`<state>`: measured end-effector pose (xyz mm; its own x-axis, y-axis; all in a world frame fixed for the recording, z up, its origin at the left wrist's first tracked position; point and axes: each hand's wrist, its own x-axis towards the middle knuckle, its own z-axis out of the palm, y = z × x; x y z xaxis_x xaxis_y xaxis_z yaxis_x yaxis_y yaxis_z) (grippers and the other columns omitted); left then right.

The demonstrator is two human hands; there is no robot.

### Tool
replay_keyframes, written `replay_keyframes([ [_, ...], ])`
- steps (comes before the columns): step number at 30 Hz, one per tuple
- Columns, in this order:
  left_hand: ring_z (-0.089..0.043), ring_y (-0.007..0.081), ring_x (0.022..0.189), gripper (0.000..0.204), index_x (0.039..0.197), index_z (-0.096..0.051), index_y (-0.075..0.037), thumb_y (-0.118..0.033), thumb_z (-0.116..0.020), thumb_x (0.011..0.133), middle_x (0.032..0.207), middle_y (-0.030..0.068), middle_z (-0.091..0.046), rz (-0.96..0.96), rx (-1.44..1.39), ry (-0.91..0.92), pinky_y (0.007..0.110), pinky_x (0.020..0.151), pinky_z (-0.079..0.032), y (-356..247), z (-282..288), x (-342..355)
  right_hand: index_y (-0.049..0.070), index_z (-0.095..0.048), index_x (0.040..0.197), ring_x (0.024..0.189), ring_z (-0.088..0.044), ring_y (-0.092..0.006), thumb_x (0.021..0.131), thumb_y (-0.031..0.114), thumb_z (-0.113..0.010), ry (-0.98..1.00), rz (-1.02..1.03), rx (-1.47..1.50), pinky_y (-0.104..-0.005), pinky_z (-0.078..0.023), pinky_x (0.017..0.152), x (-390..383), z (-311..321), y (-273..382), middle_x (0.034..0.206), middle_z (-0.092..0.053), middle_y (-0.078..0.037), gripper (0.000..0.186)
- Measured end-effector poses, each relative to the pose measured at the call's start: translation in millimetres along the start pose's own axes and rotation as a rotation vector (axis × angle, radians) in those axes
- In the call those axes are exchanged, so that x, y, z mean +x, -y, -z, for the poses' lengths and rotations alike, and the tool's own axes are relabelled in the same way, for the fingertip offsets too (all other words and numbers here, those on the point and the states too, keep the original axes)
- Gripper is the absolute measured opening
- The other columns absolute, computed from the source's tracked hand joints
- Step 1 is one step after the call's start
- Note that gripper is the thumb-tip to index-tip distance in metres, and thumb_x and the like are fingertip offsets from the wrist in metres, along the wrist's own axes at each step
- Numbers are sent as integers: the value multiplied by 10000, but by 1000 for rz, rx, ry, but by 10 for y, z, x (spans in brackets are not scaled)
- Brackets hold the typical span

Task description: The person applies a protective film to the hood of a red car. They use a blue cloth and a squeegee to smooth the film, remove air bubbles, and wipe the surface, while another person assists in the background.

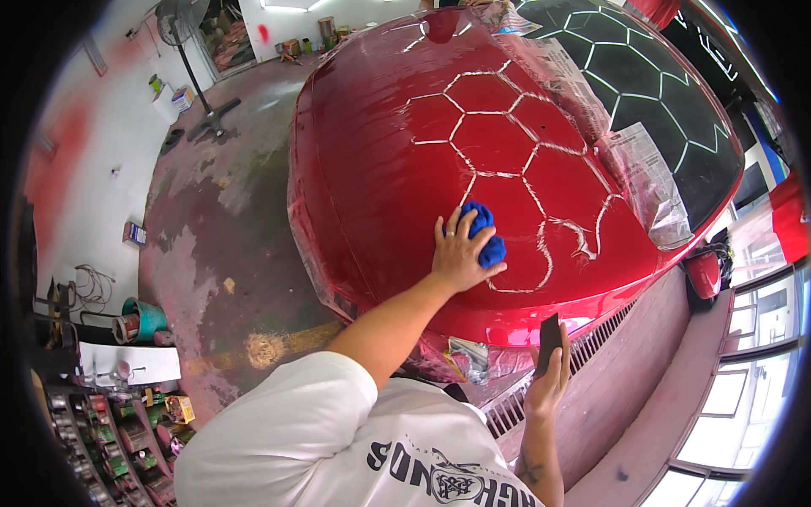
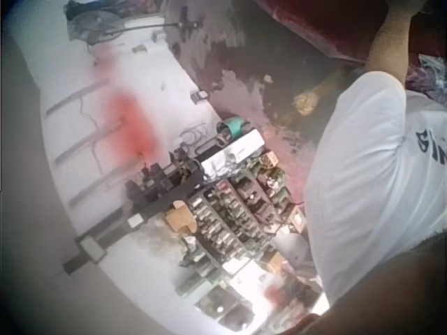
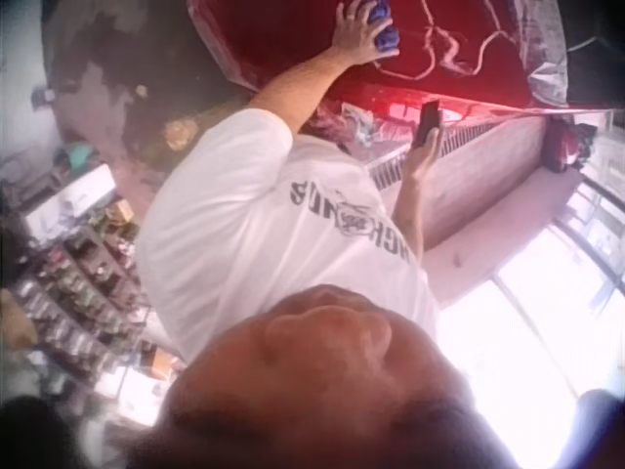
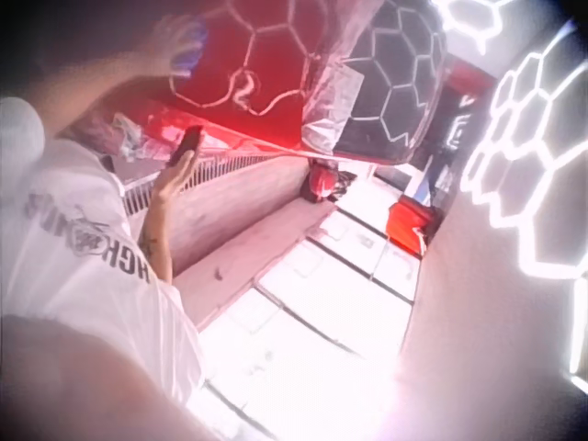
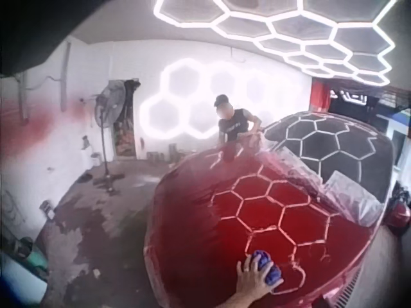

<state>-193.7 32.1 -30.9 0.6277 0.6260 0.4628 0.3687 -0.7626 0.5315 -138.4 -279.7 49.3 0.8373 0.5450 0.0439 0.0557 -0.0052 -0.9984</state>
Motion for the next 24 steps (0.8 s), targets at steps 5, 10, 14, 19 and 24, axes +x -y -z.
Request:
replay_keyframes([
  [5, -110, 556, 1709, 1119, 1806, -296, -306, -508, -881, 874, 1836, 305, -217, 86, -118, 232, 732, 1353, -127, -524, 499, 428, -10, -535, 1591, 1372, -654, -280, 1237, 338, -415, 197, 8, 130, -481, -651, 1053, 294, -36, 162, 1498, -628, -182, 511],
  [10, -638, 208, 1323, 680, 1571, -559, -46, -274, -856, 1003, 1456, 188, -641, 498, -1180, 426, 373, 1120, -515, -974, 777, -570, -11, -618, 1401, 1215, -721, -237, 1239, 290, -372, 479, -52, 186, -443, -702, 946, 486, -353, 146, 1333, -693, -158, 421],
  [14, -640, 101, 873, 209, 1060, -697, -52, -124, -875, 978, 933, 6, -683, 684, -945, 341, 317, 739, -530, -555, 918, -1187, -20, -632, 1433, 1097, -761, -207, 1190, 239, -561, 746, -300, 80, -375, -673, 928, 629, -667, 41, 1234, -754, -134, 362],
  [19, -598, 106, 787, 212, 956, -685, -43, -150, -866, 926, 817, -3, -650, 861, -487, -57, 346, 691, -496, 294, 1594, -1604, -20, -631, 1497, 1132, -790, -271, 1084, 190, -776, 442, 328, -206, -405, -623, 973, 1437, -1108, 268, 1300, -794, -197, 486],
  [24, -634, 164, 804, 161, 979, -681, -27, -135, -790, 927, 871, 33, -673, 936, -463, -241, 373, 729, -520, 1065, 1870, -1599, 241, -633, 1604, 1648, -347, -510, 918, 546, -865, 448, 746, -1121, -670, -340, 1307, 2079, -1649, 278, 1746, -447, -252, 786],
])
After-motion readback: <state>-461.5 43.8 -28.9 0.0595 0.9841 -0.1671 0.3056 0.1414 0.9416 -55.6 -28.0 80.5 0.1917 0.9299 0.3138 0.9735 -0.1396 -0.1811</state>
